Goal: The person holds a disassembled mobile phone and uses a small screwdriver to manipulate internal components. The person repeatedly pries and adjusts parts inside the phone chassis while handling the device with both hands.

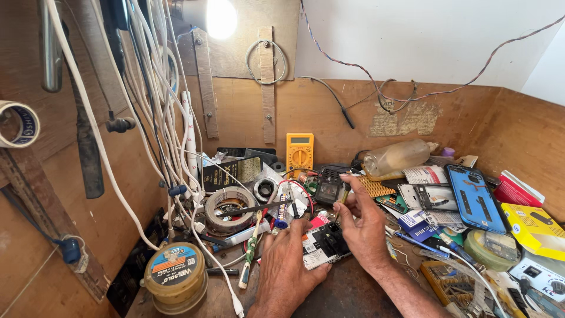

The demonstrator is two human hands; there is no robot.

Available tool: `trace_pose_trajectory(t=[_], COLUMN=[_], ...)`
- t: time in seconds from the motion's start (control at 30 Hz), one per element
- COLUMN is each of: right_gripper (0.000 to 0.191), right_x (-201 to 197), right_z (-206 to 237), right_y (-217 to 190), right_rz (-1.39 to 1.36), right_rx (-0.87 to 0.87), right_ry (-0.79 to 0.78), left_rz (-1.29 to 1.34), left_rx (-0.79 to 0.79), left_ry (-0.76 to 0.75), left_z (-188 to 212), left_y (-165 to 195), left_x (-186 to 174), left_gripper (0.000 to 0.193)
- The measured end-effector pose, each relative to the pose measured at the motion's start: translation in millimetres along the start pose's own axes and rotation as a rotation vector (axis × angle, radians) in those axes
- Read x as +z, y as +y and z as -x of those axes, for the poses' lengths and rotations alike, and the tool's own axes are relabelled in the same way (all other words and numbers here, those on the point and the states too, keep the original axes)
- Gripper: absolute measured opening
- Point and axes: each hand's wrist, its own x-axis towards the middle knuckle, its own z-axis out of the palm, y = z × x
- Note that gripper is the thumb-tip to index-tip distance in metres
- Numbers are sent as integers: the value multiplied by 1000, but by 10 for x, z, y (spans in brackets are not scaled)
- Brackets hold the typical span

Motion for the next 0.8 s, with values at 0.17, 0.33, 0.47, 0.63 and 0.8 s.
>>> trace_pose_trajectory(t=[0.17,0.33,0.47,0.63,0.8], right_gripper=[61,58,64,63,63], right_x=[-4,-58,-41,-11,-11], right_z=[2,6,8,-24,-10], right_y=[95,72,-7,-18,71], right_rz=[-143,-134,-59,24,-8], right_rx=[27,57,-16,65,36], right_ry=[-57,-86,-20,24,17], left_rz=[15,40,22,22,11], left_rx=[26,83,42,79,45], left_ry=[31,68,37,76,41], left_z=[12,33,46,21,1], left_y=[2,-25,-18,-17,-6], left_x=[8,24,34,26,41], left_gripper=[84,84,86,83,81])
